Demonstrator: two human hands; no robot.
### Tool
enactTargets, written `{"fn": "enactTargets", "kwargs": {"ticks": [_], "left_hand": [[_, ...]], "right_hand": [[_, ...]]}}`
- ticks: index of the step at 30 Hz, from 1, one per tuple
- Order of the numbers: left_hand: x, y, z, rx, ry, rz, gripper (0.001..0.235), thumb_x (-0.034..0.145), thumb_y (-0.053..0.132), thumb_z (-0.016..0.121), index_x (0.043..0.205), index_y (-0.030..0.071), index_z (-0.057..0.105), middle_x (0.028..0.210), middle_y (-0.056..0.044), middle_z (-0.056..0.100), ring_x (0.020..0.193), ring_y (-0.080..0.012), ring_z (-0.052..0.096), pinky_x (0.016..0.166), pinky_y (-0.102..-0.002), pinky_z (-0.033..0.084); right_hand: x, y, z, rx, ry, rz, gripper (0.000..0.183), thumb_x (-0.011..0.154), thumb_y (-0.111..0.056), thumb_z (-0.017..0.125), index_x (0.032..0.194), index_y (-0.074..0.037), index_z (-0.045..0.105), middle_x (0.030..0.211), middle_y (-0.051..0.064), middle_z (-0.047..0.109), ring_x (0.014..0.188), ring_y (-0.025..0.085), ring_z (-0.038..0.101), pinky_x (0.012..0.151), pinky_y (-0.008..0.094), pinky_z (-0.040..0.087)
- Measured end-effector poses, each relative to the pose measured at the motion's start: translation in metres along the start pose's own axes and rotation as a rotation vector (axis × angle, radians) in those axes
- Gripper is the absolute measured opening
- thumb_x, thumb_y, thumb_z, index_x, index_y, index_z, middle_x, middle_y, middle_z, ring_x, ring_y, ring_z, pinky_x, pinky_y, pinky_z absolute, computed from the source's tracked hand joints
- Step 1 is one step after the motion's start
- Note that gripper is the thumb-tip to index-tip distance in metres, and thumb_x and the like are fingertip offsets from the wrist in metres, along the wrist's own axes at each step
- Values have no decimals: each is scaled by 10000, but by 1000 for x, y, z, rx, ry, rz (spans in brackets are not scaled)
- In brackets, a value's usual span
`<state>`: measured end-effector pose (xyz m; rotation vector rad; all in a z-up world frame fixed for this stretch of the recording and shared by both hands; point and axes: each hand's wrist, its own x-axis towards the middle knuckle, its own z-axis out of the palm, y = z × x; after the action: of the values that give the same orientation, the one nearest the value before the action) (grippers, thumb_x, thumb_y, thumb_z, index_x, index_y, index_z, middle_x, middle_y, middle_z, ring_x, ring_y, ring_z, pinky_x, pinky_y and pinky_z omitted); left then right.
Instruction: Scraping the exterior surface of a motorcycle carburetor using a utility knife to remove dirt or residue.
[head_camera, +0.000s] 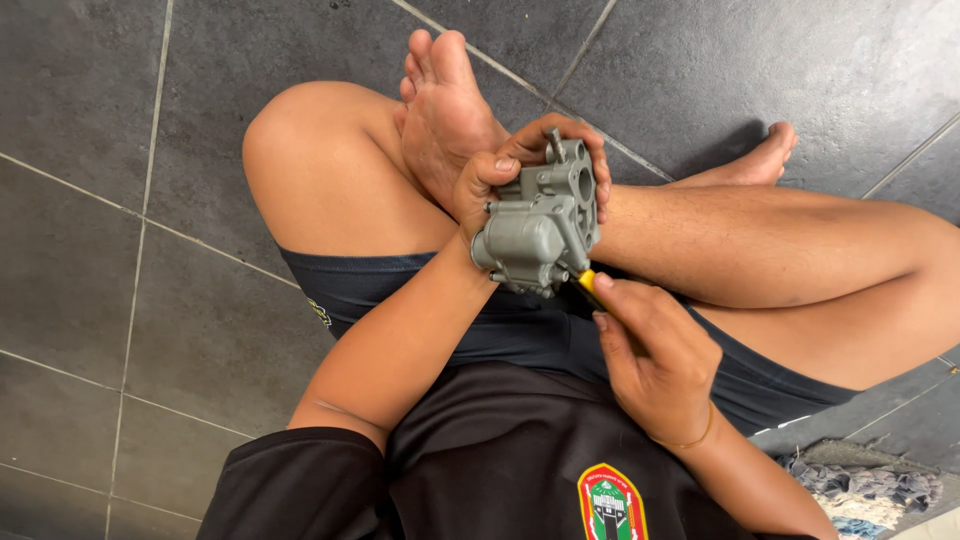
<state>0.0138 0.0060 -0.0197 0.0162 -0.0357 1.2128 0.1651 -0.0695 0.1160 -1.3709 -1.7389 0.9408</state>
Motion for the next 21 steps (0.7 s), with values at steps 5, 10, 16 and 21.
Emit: {"fn": "enactTargets", "kwargs": {"ticks": [5,10,16,21], "left_hand": [[-1,1,5,-10,40,28,623,831,243,578,1289,-171,494,1054,-363,604,952,-436,720,833,-560,609],[-3,5,20,47,105,22,479,899,226,630,1279,-65,611,1179,-207,662,1063,-326,671,923,-445,590],[-10,2,12,64,111,22,441,928,212,647,1308,-7,612,1270,-199,647,1069,-345,667,870,-466,594],[-12,3,8,66,109,28,439,930,195,624,1308,-26,592,1303,-201,624,1072,-362,665,850,-491,605]], "right_hand": [[-11,0,-4,-151,26,46,225,939,51,718,1160,36,756,1031,185,764,816,348,749,628,380,563],[-9,-15,-12,-300,-116,152,241,1002,8,670,1242,15,688,1006,113,755,837,198,716,858,305,538],[-10,-26,-15,-337,-110,198,227,1007,4,660,1232,21,681,1104,134,753,734,170,718,795,290,540],[-10,-28,-13,-339,-117,208,249,1004,4,656,1252,14,681,1031,115,743,753,172,694,805,301,527]]}}
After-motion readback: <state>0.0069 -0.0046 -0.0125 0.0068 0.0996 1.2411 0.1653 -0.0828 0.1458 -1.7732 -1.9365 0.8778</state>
